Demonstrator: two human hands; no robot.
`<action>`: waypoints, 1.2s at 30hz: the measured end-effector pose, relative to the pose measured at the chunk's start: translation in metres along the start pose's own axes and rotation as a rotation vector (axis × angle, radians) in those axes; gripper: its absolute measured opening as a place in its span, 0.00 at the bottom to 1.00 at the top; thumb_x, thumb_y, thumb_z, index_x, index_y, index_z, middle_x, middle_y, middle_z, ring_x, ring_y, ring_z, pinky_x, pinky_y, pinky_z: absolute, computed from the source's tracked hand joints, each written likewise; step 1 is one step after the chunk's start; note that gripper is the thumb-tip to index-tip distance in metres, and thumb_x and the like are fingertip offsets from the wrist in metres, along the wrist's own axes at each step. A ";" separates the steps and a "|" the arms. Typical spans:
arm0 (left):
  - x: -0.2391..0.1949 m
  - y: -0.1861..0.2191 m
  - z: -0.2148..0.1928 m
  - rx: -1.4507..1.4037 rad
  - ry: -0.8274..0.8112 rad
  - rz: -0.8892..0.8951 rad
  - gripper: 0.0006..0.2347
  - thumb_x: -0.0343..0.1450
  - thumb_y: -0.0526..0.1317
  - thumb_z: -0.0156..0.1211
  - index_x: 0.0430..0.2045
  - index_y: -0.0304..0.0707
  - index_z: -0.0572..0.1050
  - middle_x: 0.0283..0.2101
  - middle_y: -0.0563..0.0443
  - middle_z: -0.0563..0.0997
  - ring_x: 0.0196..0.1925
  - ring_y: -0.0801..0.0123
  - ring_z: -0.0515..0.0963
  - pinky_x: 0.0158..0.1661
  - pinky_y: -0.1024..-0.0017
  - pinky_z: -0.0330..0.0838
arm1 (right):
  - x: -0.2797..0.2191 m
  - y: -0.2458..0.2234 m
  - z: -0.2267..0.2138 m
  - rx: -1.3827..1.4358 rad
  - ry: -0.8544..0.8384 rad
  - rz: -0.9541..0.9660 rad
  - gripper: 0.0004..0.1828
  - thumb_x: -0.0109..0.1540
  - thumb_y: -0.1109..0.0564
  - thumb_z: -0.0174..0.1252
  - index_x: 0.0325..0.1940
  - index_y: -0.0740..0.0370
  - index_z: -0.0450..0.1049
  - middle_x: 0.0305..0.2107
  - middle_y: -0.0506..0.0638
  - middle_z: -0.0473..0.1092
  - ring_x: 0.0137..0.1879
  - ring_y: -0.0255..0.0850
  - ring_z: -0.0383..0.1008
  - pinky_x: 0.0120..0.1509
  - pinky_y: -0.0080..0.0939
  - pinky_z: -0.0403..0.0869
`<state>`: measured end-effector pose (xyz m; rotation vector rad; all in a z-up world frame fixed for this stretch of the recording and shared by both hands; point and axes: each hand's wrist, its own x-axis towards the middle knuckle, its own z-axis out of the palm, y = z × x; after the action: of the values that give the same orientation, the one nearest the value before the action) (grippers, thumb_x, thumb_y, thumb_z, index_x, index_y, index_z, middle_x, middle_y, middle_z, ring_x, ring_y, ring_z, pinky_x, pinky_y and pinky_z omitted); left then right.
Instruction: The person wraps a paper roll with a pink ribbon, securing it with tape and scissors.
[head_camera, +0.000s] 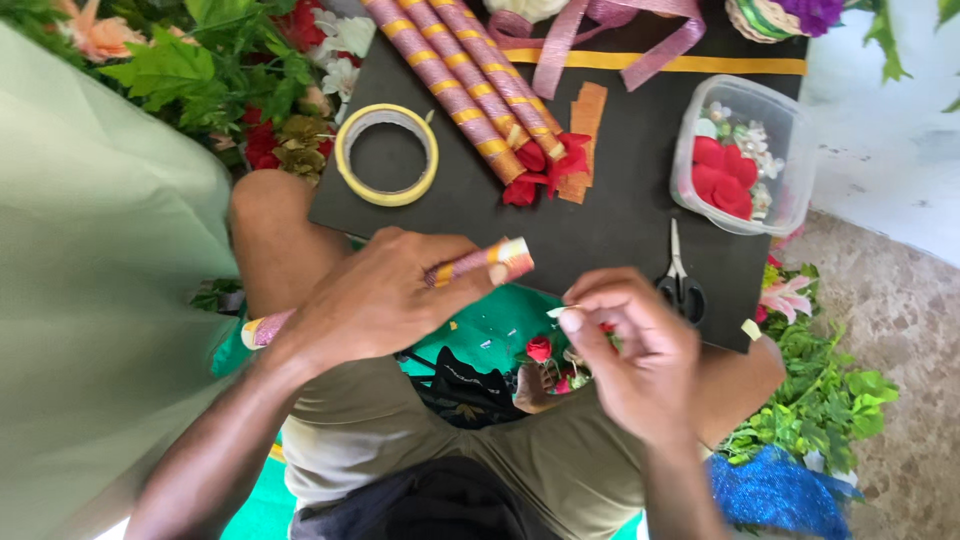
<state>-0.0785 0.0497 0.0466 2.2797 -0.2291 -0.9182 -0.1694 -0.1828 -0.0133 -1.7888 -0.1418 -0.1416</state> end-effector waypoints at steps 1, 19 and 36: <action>0.001 0.007 0.001 0.003 -0.005 0.009 0.21 0.75 0.63 0.51 0.24 0.48 0.76 0.21 0.51 0.68 0.30 0.63 0.66 0.34 0.65 0.58 | 0.009 -0.008 -0.013 -0.006 0.009 0.000 0.03 0.66 0.69 0.60 0.42 0.68 0.73 0.42 0.58 0.72 0.43 0.36 0.74 0.44 0.29 0.76; 0.025 0.031 0.037 0.165 -0.155 0.303 0.23 0.76 0.62 0.46 0.24 0.46 0.78 0.18 0.42 0.78 0.28 0.47 0.78 0.30 0.53 0.62 | 0.065 -0.042 -0.070 -0.347 -0.642 -0.018 0.03 0.65 0.60 0.63 0.42 0.62 0.78 0.40 0.48 0.77 0.35 0.32 0.75 0.42 0.33 0.76; 0.036 0.026 0.044 0.143 -0.145 0.344 0.27 0.76 0.64 0.45 0.19 0.39 0.73 0.18 0.39 0.72 0.27 0.45 0.71 0.30 0.55 0.60 | 0.061 -0.021 -0.070 -0.300 -0.564 0.111 0.05 0.63 0.64 0.66 0.37 0.60 0.75 0.38 0.47 0.77 0.34 0.33 0.78 0.40 0.32 0.77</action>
<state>-0.0794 -0.0071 0.0198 2.2063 -0.7471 -0.9066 -0.1146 -0.2451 0.0331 -2.0917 -0.4407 0.4477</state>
